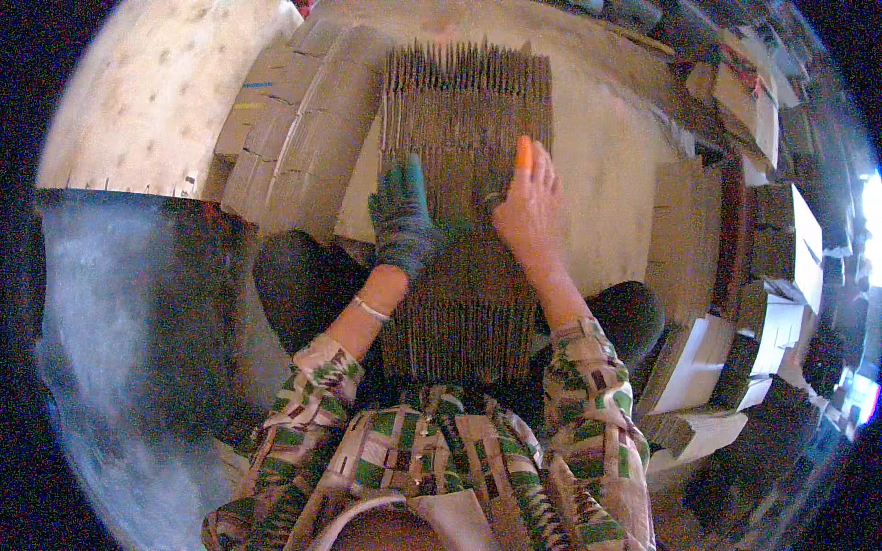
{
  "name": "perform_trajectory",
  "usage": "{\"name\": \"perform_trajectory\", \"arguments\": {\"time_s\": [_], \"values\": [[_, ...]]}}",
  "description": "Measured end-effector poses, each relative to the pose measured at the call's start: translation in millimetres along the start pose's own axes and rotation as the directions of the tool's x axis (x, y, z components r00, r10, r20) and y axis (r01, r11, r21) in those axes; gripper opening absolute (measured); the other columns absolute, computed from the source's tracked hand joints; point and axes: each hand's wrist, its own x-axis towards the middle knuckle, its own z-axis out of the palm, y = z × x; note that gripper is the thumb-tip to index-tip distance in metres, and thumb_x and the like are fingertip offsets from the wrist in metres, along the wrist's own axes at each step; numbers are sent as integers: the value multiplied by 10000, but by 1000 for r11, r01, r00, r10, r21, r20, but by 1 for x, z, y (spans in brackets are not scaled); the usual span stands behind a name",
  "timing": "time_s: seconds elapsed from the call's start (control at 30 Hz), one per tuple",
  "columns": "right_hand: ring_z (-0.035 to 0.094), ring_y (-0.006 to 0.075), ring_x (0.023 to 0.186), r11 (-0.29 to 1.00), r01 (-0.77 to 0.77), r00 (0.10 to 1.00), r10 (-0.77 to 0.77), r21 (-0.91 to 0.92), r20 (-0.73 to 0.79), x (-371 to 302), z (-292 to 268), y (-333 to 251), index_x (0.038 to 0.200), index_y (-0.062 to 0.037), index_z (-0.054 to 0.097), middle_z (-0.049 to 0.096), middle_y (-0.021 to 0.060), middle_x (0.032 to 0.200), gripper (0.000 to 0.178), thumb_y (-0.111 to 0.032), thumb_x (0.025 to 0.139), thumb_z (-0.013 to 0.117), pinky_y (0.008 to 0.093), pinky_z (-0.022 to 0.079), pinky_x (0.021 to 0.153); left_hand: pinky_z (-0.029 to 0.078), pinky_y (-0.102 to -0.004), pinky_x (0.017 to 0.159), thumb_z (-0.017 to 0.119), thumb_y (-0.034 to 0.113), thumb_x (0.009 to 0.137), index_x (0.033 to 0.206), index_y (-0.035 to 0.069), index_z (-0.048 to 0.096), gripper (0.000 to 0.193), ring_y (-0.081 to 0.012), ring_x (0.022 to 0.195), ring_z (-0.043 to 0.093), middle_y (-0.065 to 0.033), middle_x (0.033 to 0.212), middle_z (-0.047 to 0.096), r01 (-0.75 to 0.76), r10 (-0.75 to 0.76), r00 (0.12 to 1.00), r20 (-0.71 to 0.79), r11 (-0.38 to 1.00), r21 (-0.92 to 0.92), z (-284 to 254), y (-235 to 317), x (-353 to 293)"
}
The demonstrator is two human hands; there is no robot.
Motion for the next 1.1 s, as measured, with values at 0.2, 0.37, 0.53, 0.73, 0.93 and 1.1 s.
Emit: {"name": "perform_trajectory", "arguments": {"time_s": [0.2,0.37,0.53,0.73,0.93,1.1], "values": [[400,414,1404,989,-126,992,126,79,7,-8,13,24,1502,3,365,433,237,1504,773,-18,787,658,514,332,1151,62,-650,1212,735,775,652,1623,95,144,1325,-411,1548,104,-221,1673,141,48,-62,994,92,988,143,0,-3,2],[487,408,1345,995,-21,988,37,102,-148,3,9,13,1455,-6,435,476,243,1474,729,20,752,628,507,408,1106,49,-651,1212,743,771,652,1620,97,166,1313,-403,1559,67,-218,1679,122,69,-82,993,86,987,147,7,-20,7],[592,396,1240,854,-127,992,109,505,64,29,24,-40,1408,0,529,626,256,1315,586,-25,829,616,433,473,1054,53,-651,1211,737,777,646,1614,96,196,1302,-401,1558,90,-223,1673,150,65,-79,993,89,987,150,8,-15,9],[696,399,1013,846,-422,883,303,326,359,43,100,9,1275,35,612,702,265,1135,451,-134,857,636,459,557,890,39,-664,1205,701,821,635,1609,91,215,1311,-403,1554,100,-219,1671,162,24,-41,992,122,989,144,12,-18,12],[738,347,820,493,-706,687,298,509,663,58,70,4,1151,-70,714,733,199,1070,312,-158,862,636,466,609,784,23,-663,1205,658,837,672,1613,85,217,1283,-402,1555,91,-172,1684,162,34,-30,999,-31,993,115,23,-44,-3],[712,258,928,499,-664,733,286,557,617,58,41,6,1458,-51,519,665,122,1219,490,-35,969,542,453,663,690,23,-655,1210,642,867,651,1616,96,220,1305,-397,1557,82,-163,1687,159,7,-6,1000,-12,994,109,26,-36,4]]}}
